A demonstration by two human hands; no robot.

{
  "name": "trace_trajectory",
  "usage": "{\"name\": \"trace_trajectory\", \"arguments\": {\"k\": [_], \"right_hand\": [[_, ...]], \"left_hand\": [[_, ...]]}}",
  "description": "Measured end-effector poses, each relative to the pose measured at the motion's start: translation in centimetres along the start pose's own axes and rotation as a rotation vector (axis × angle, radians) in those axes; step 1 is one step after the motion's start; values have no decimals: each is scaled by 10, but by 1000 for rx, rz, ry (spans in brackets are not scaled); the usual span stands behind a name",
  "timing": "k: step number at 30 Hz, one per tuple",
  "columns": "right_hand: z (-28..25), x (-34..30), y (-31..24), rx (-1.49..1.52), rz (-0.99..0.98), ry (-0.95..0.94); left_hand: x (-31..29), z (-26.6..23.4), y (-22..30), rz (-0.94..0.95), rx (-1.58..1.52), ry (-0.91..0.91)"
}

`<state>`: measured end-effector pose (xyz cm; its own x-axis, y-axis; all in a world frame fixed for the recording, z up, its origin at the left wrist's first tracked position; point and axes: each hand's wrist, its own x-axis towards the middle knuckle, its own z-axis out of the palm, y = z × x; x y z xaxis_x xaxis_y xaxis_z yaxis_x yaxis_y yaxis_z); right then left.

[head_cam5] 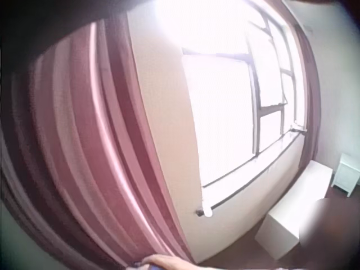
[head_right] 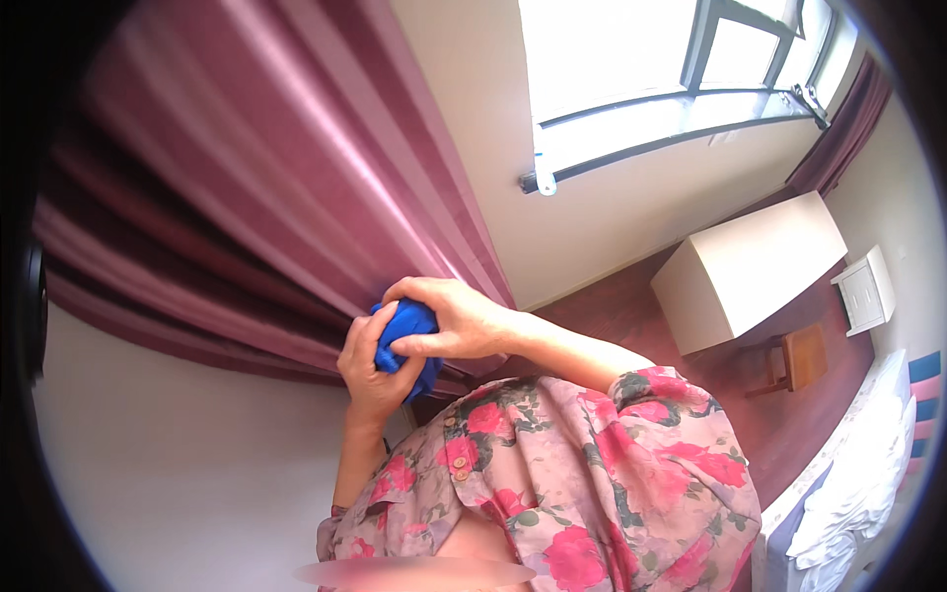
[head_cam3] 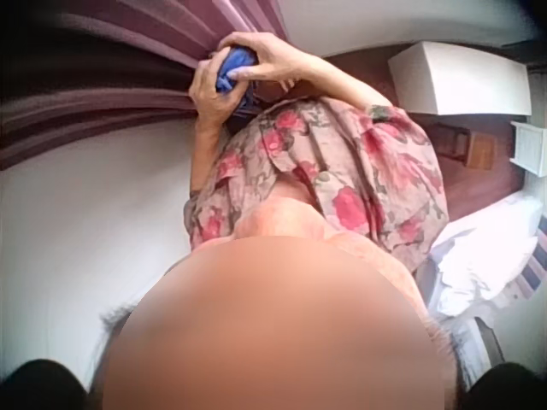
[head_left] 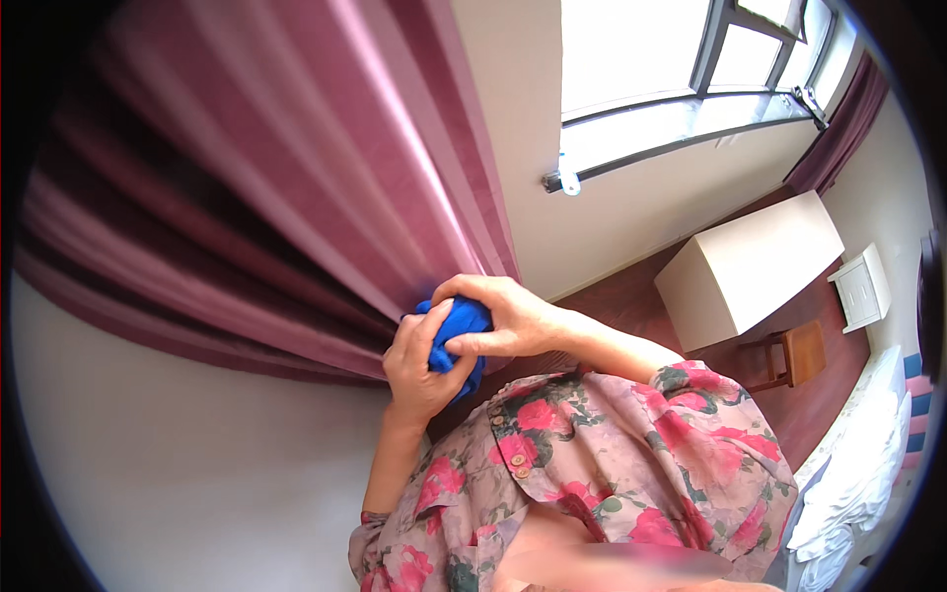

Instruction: The recorder uses a blue cloth to wipe and clean a bedroom windowsill and the adjacent wall.

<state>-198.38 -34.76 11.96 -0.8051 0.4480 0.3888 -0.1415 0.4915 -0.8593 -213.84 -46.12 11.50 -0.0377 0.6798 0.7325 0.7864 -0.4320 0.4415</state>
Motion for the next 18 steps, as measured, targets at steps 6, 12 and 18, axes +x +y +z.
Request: {"name": "trace_trajectory", "arguments": {"k": [6, 12, 18], "right_hand": [[-25, -10, 10, 18, 96, 314], [-39, 9, 14, -145, -6, 544], [-58, 122, -42, -176, -404, 786]], "left_hand": [[29, 3, 1, 63, -53, -180], [52, 32, -4, 194, 46, -113], [145, 15, -8, 351, 256, 347]]}}
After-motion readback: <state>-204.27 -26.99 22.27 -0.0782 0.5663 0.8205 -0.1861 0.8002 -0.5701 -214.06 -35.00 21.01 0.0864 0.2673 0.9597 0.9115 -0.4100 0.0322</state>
